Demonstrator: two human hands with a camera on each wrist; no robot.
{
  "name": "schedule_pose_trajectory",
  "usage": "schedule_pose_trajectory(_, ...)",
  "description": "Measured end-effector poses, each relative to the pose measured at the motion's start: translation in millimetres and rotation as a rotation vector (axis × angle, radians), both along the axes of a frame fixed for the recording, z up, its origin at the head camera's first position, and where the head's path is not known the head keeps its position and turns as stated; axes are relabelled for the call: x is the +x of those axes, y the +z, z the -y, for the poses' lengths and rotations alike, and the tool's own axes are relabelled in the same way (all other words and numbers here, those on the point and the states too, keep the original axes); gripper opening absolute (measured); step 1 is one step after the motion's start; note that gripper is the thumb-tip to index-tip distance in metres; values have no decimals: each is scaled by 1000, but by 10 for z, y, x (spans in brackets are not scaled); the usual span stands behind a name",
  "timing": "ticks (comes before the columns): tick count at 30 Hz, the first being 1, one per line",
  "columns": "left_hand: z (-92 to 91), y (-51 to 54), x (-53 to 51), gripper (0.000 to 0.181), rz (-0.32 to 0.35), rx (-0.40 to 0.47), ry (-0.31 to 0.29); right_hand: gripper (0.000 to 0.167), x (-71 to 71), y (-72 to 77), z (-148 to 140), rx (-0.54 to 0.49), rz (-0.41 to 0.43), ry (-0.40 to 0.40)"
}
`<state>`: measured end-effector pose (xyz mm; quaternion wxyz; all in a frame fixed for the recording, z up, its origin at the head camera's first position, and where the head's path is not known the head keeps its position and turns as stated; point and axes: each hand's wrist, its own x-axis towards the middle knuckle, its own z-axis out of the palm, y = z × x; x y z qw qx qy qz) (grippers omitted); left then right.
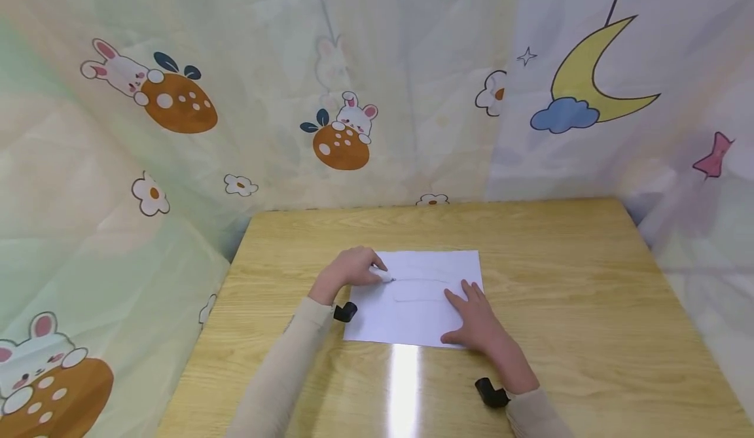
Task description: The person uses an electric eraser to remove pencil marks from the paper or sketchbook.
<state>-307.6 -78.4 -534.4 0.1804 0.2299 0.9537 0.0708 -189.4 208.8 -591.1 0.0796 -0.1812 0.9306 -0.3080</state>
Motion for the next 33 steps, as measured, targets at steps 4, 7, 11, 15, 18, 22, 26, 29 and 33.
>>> schedule_pose_trajectory(4,-62,37,-28,22,0,20,-35,90,-5,7,-29,7,-6,-18)
schedule_pose_trajectory(7,-66,41,-28,22,8,-5,-27,91,5,0,-36,9,6,-10)
schedule_pose_trajectory(11,-53,49,-28,20,15,-21,9,91,-12,-4,-32,13,2,-3)
schedule_pose_trajectory(15,-86,74,-43,21,17,8,-11,91,-51,6,-18,17,-15,-7)
schedule_pose_trajectory(18,-102,65,-42,22,18,-18,-14,91,-48,10,3,25,-4,9)
schedule_pose_trajectory(22,-112,77,-41,22,6,-47,-7,90,-41,18,7,26,-7,7)
schedule_pose_trajectory(26,-126,93,-12,22,8,-63,-5,91,-20,-10,-14,23,2,0)
schedule_pose_trajectory(29,-139,68,17,22,5,-83,1,91,10,-41,-7,11,-2,10)
schedule_pose_trajectory(33,-175,63,20,22,-14,-63,-27,90,18,-61,4,-3,-32,3)
